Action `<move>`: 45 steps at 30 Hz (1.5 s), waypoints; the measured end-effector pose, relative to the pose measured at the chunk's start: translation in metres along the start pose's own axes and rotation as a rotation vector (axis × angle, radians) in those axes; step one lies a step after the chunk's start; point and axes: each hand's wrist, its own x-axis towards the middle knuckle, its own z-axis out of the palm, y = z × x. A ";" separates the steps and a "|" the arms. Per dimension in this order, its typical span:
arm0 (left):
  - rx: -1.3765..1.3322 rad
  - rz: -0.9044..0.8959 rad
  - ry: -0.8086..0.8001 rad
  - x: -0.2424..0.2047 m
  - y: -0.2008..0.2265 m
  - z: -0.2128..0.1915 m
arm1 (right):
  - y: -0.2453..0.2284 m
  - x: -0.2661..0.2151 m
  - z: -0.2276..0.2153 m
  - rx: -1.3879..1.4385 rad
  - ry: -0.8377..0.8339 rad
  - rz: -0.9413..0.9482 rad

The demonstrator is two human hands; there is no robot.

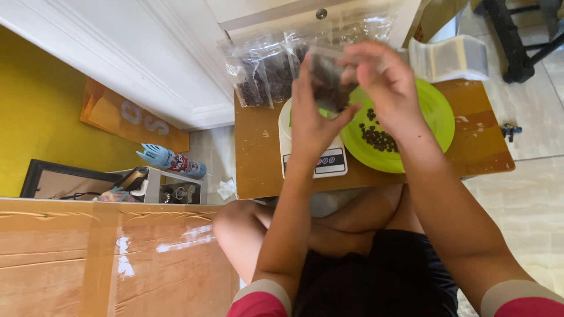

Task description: The person weighs coffee beans by hand, transferring them from a plate into a bag on a digital scale, then removing excess beans from the bag and returning them to the plate to achieve the target weight.

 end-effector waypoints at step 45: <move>0.380 -0.284 0.384 -0.008 -0.190 -0.066 | 0.082 -0.108 -0.190 -0.481 0.476 0.344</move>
